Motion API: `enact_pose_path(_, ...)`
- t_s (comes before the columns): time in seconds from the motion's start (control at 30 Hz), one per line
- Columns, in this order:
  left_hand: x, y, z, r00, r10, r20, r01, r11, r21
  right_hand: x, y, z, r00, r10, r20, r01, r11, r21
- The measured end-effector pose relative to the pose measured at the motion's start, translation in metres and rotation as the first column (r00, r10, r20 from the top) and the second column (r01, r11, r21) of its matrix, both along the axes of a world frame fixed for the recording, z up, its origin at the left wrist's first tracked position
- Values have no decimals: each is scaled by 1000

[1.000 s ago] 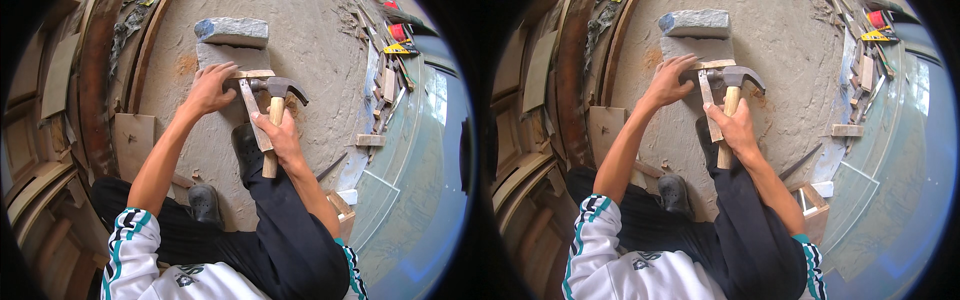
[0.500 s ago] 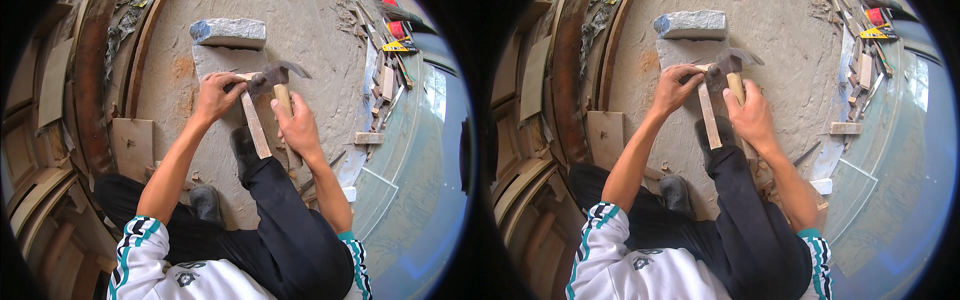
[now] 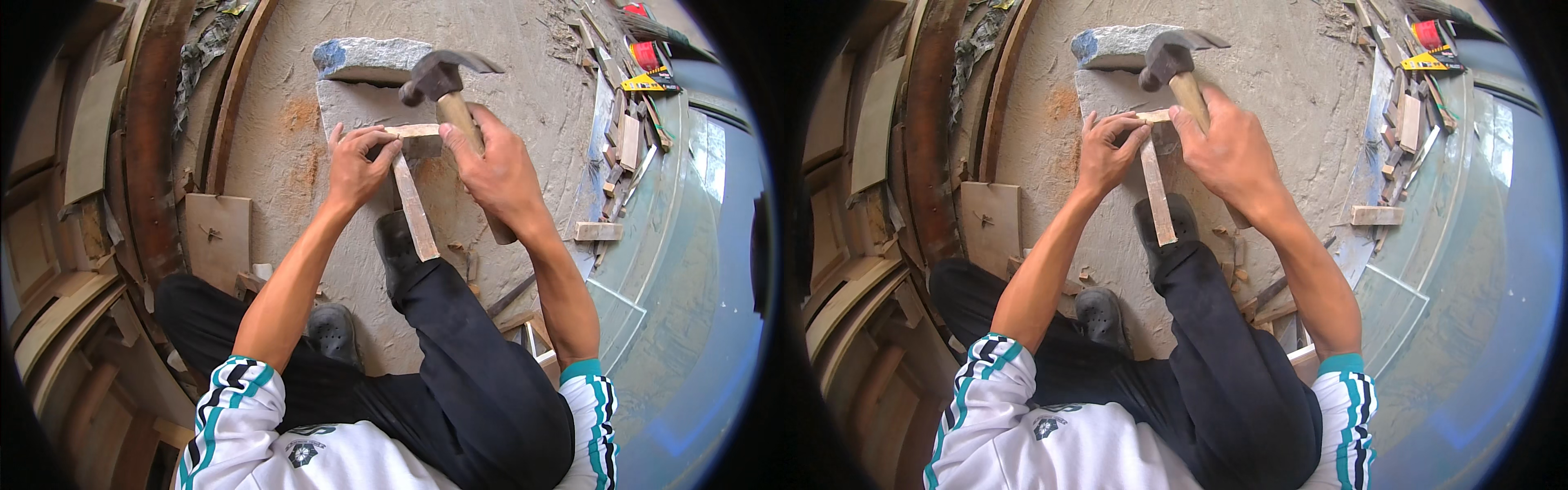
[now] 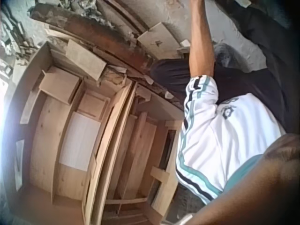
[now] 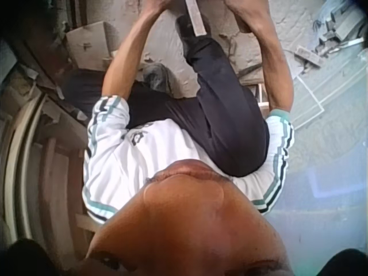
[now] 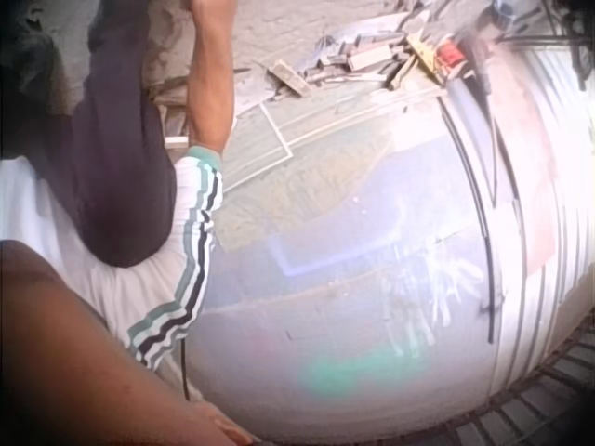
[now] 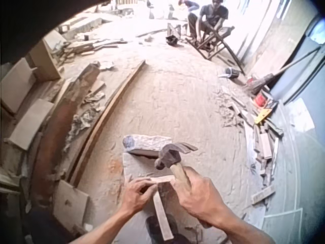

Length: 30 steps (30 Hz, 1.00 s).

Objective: The person sits on the floor and uses a hammer and chisel to split small wooden pieces placed on a stone block. They repeatedly position the chisel, strike it with the hammer, and separate the wood into smaller parts.

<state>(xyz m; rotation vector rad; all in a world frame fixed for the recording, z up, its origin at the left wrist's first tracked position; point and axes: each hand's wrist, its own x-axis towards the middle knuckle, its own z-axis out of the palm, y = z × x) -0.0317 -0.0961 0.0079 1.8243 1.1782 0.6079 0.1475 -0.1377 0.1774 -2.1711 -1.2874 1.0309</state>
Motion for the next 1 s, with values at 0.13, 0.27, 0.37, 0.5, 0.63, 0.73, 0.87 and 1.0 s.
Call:
enact_pose_path(0.13,0,-1,2,1000,-15,7,15,1000,-5,-4,-10,-18,997,4,-75,2,996,85)
enact_pose_path(0.27,0,-1,1,1000,-19,14,19,1000,4,3,-10,-24,995,96,-26,-95,995,28)
enact_pose_path(0.37,-1,-3,-1,999,11,35,-12,999,34,0,-5,-7,999,-15,-48,19,997,76)
enact_pose_path(0.5,3,-7,1,997,61,42,-63,996,62,-3,-7,-9,995,-42,-96,50,995,85)
enact_pose_path(0.63,5,-6,-1,997,56,59,-59,996,65,-11,-20,-33,996,-13,-83,14,1000,13)
enact_pose_path(0.73,3,-5,-2,997,44,64,-47,998,46,-14,-30,-37,994,-70,-80,66,997,-43)
enact_pose_path(0.87,3,-6,0,996,52,68,-56,997,50,-15,-27,-27,982,-142,-124,142,990,-15)
enact_pose_path(1.0,2,-7,2,999,29,27,-30,999,44,-6,-22,-16,990,-95,-101,88,994,-73)
